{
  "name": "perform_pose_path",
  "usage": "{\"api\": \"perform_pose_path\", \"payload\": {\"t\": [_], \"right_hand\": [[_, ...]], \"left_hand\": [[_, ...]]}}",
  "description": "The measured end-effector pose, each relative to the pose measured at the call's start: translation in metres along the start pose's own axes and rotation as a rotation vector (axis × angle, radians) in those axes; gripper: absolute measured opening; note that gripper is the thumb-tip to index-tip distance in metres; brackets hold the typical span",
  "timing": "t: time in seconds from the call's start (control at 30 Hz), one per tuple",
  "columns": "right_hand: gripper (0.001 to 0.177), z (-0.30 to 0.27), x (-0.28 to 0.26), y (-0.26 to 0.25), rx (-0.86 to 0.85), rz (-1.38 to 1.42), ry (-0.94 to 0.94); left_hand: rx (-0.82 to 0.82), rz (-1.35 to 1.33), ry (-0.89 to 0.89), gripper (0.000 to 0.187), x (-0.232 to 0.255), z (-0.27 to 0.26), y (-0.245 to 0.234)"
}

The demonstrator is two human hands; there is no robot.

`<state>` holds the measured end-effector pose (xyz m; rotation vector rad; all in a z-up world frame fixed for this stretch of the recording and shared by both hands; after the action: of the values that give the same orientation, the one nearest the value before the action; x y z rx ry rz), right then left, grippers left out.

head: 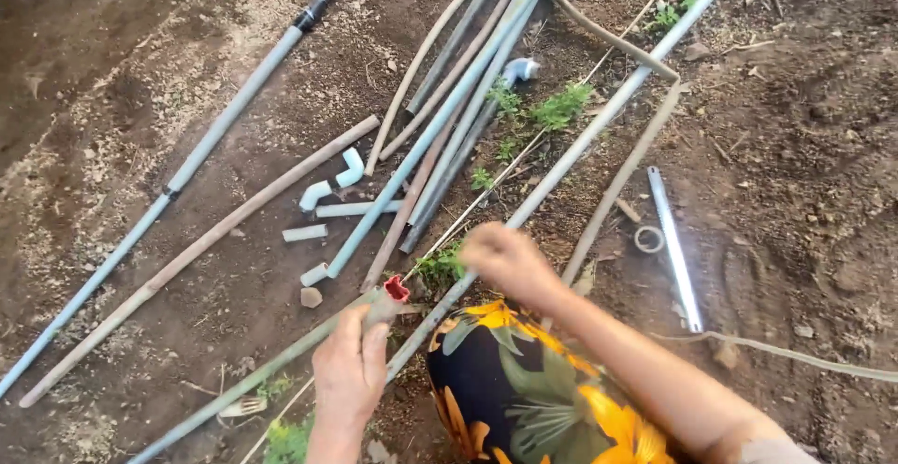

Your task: The person handles a long, flexible metal strip, bending and straightening it with both hands. They then pick up a long metal pipe and a smaller pipe segment, aligning them together to join the pieces.

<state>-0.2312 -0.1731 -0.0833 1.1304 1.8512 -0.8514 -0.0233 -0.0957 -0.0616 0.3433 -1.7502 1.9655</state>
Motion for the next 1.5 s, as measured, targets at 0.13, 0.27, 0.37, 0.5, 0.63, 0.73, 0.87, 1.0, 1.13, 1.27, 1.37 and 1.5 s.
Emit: {"api": "perform_pose_path", "payload": {"t": [0.13,0.27,0.37,0.5,0.63,0.73,0.87,1.0,1.13,1.27,1.37,1.5], "right_hand": [[0.061,0.012,0.148,-0.045,0.354,-0.031,0.574],[0.048,-0.001,0.252,-0.037,0.347,-0.058,0.761],[0.044,-0.004,0.243,-0.031,0.372,-0.271,0.757],[0.035,-0.012,0.222,-0.021,0.377,-0.139,0.865],[0.028,-0.017,0.205,-0.019,0.448,0.180,0.842],[0.025,-0.006,0.181,-0.002,0.288,0.609,0.784],[0.013,0.019,0.103,-0.004,0.198,0.889,0.471],[0.022,0.013,-0.025,-0.021,0.122,1.099,0.100],[0.010,-0.004,-0.113,-0.049,0.238,1.104,-0.260],[0.017,0.000,-0.127,-0.038,0.172,1.363,-0.303],[0.015,0.005,-0.082,0.012,0.203,1.298,0.147],[0.012,0.023,-0.022,0.050,0.135,1.057,0.177]], "left_hand": [[-0.037,0.045,-0.055,0.052,-0.014,-0.003,-0.002],[-0.061,0.059,-0.130,0.051,-0.029,-0.005,0.000],[-0.034,0.049,-0.063,0.052,-0.021,-0.001,-0.003],[-0.083,0.030,-0.100,0.059,-0.018,0.001,-0.003],[-0.079,0.026,-0.111,0.062,-0.018,-0.003,-0.008],[-0.092,0.046,-0.122,0.061,-0.021,-0.005,-0.014],[-0.113,0.001,-0.250,0.063,-0.022,-0.007,-0.031],[-0.068,0.000,-0.208,0.059,-0.021,-0.012,-0.045],[-0.070,-0.026,-0.227,0.055,-0.025,-0.020,-0.059],[-0.047,-0.045,-0.247,0.056,-0.027,-0.026,-0.070],[0.002,-0.034,-0.219,0.052,-0.030,-0.029,-0.075],[0.007,-0.015,-0.178,0.055,-0.036,-0.031,-0.078]]}}
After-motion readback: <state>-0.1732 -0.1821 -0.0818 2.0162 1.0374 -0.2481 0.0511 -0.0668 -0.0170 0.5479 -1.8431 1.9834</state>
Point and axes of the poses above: each hand's wrist, its own z-axis towards the middle knuckle, its own y-axis out of the palm, x = y × z, the point moved 7 cm from there along z, towards the middle knuckle, and after that the axes turned 7 degrees about y, right-handed, at the moved point
